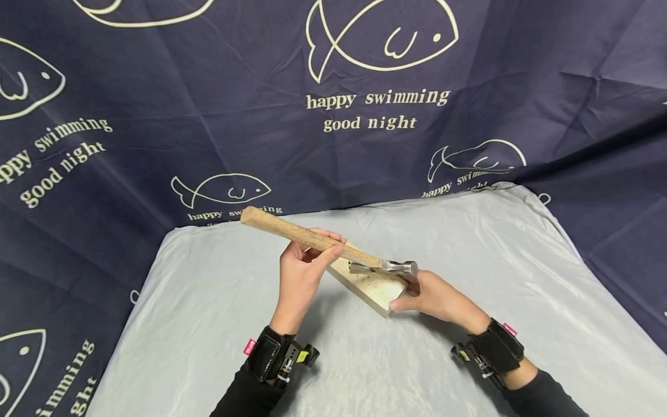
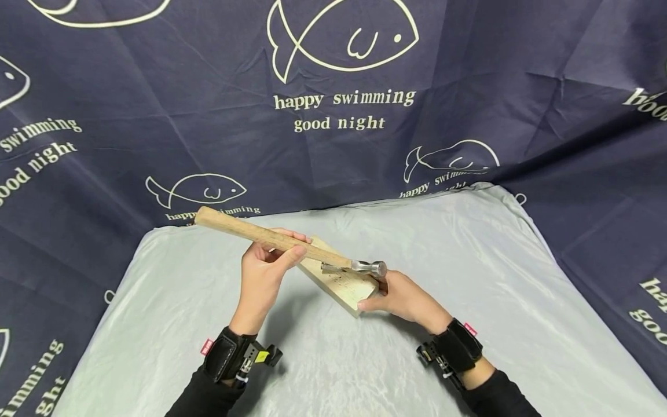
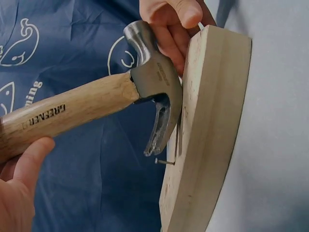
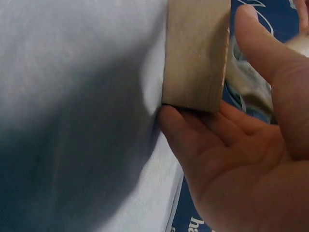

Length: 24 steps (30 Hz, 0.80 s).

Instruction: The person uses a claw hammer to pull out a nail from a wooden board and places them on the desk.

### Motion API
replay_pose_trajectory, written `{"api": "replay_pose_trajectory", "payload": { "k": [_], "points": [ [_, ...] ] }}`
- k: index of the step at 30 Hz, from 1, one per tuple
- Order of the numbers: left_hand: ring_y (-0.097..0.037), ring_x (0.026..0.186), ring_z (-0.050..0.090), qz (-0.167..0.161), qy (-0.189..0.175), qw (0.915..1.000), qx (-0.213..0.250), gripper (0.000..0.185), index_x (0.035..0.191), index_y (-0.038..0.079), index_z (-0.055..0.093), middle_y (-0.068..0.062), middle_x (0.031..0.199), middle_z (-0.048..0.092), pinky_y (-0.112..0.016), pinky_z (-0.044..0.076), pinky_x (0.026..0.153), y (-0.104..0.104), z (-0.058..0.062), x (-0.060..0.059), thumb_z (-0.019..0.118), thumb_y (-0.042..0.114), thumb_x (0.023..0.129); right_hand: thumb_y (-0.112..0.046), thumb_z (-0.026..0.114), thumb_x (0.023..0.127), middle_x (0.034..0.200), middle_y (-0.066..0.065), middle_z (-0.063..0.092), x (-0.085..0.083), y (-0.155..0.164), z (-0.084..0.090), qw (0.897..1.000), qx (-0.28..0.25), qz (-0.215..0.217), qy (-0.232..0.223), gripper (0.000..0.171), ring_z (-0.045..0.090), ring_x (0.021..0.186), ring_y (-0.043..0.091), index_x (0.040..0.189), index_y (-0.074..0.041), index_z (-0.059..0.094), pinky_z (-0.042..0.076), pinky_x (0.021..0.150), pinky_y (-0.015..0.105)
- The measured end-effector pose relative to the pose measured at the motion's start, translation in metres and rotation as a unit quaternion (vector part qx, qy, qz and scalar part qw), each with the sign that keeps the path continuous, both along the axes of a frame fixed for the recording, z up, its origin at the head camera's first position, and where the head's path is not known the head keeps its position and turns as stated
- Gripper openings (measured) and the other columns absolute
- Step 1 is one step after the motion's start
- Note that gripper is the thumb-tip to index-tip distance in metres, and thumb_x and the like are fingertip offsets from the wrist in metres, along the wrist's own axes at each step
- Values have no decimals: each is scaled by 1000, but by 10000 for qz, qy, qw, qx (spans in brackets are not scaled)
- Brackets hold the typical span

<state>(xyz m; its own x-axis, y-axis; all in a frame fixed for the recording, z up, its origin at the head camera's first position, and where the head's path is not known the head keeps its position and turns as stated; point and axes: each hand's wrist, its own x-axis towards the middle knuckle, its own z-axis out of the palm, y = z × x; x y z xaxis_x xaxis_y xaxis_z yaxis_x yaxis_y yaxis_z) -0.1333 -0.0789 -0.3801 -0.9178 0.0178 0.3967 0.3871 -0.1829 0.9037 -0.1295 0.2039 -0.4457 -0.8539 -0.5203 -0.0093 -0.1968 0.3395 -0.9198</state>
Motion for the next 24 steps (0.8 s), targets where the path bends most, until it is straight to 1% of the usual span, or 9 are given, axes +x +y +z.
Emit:
{"api": "replay_pose_trajectory", "payload": {
  "k": [2, 7, 9, 10, 12, 15, 19, 21, 24],
  "points": [
    [-36, 103, 75, 55, 3, 10000, -63, 23, 111, 4, 75, -17, 109, 77, -36, 60, 91, 2, 0, -1, 87, 9, 91, -18, 85, 94, 150, 20, 57, 1, -2, -1, 9999, 55, -161, -24, 71, 57, 136, 34, 152, 5, 52, 48, 112, 42],
    [-34, 101, 75, 148, -28, 9998, -109, 23, 110, 5, 76, -16, 107, 78, -35, 60, 89, 4, 2, -4, 87, 9, 91, -23, 85, 94, 144, 17, 64, 2, -2, -1, 9984, 310, -479, 39, 67, 62, 131, 29, 148, 5, 58, 51, 107, 45],
    [-33, 101, 75, 147, -63, 9999, -44, 24, 110, 3, 75, -17, 107, 77, -36, 60, 89, 5, 4, -4, 88, 8, 90, -24, 85, 94, 142, 16, 66, 2, -1, -1, 9978, 412, -523, 70, 66, 64, 127, 28, 146, 5, 59, 53, 105, 45],
    [-33, 101, 75, 151, -75, 9999, -31, 25, 110, 3, 75, -17, 107, 77, -36, 60, 89, 5, 5, -4, 88, 8, 90, -24, 86, 93, 141, 15, 66, 2, -2, -1, 9974, 458, -548, 66, 66, 64, 127, 27, 146, 5, 60, 53, 105, 44],
    [-33, 100, 75, 180, -84, 9998, -64, 25, 110, 3, 75, -17, 107, 77, -36, 61, 88, 6, 6, -4, 88, 8, 89, -25, 86, 92, 136, 14, 70, 1, -2, 0, 9964, 582, -602, 94, 64, 67, 120, 24, 144, 5, 62, 55, 101, 41],
    [-33, 101, 75, 180, -113, 9998, -41, 27, 111, 3, 75, -17, 108, 77, -37, 61, 89, 8, 7, -4, 88, 8, 89, -24, 86, 92, 134, 12, 71, 0, -3, 0, 9958, 663, -613, 122, 62, 67, 117, 22, 142, 4, 64, 55, 99, 38],
    [-35, 102, 75, 195, -242, 9994, 164, 29, 113, 2, 73, -18, 109, 76, -38, 61, 90, 9, 6, -3, 88, 9, 90, -26, 85, 92, 135, 13, 70, 0, -2, -2, 9951, 742, -614, 222, 62, 67, 120, 24, 143, 4, 64, 54, 103, 42],
    [-34, 102, 76, 265, -316, 9989, 237, 30, 113, 1, 72, -18, 110, 76, -37, 62, 89, 10, 5, -3, 89, 10, 89, -26, 85, 92, 135, 13, 70, 0, -2, -3, 9949, 738, -636, 263, 63, 67, 122, 25, 143, 5, 63, 53, 104, 45],
    [-30, 99, 76, 365, -452, 9978, 323, 31, 114, 2, 72, -17, 111, 75, -36, 63, 86, 10, 4, -3, 89, 12, 89, -26, 86, 92, 132, 14, 72, 1, -2, -5, 9951, 669, -696, 231, 63, 68, 120, 26, 142, 6, 64, 55, 102, 44]
  ]
}}
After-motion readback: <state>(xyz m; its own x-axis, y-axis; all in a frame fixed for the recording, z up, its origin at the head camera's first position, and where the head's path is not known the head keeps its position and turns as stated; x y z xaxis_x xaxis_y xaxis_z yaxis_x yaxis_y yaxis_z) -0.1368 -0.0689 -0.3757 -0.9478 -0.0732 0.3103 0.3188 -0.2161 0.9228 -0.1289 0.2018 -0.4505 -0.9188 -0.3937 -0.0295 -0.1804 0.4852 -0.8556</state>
